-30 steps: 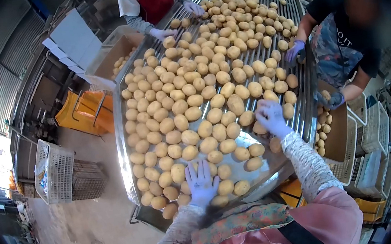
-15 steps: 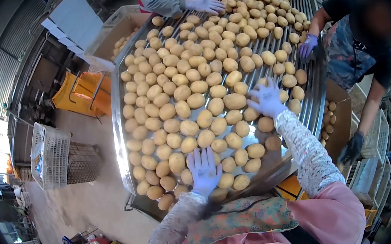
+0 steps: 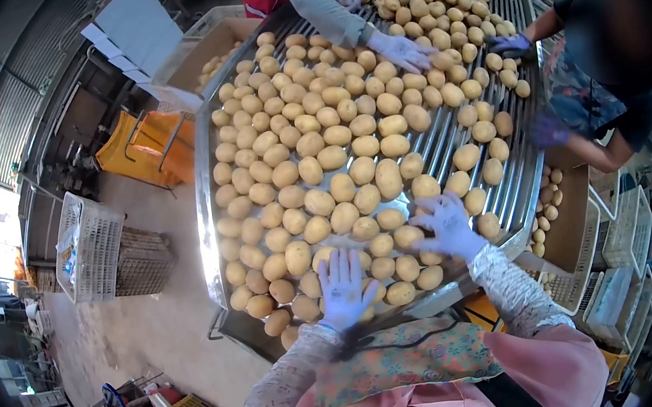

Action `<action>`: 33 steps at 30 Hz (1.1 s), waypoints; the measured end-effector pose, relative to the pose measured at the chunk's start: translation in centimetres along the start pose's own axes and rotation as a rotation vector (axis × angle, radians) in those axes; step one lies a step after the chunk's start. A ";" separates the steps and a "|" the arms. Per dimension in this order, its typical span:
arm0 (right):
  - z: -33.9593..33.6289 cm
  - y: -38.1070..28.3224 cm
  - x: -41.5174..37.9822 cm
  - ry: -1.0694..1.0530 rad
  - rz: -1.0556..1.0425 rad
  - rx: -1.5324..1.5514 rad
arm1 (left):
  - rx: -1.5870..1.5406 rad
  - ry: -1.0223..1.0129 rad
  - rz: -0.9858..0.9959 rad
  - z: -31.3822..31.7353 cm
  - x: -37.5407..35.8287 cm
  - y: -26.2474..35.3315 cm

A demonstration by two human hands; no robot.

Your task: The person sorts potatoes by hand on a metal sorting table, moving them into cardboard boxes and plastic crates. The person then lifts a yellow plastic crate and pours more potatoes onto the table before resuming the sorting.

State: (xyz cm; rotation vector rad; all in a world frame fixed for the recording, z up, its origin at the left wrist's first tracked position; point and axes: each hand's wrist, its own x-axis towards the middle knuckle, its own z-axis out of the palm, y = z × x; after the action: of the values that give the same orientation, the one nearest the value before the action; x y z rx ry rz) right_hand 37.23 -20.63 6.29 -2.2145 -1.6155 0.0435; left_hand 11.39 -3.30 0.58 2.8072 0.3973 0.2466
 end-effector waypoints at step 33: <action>-3.8 13.2 -14.7 0.970 0.656 0.675 | 0.322 0.128 -0.192 -1.7 -2.1 -6.9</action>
State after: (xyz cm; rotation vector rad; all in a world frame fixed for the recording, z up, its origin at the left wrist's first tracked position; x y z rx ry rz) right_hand 45.32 -38.67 2.41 -1.6722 -0.2635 -0.2324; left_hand 7.33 2.88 -0.28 3.0441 0.7959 0.3478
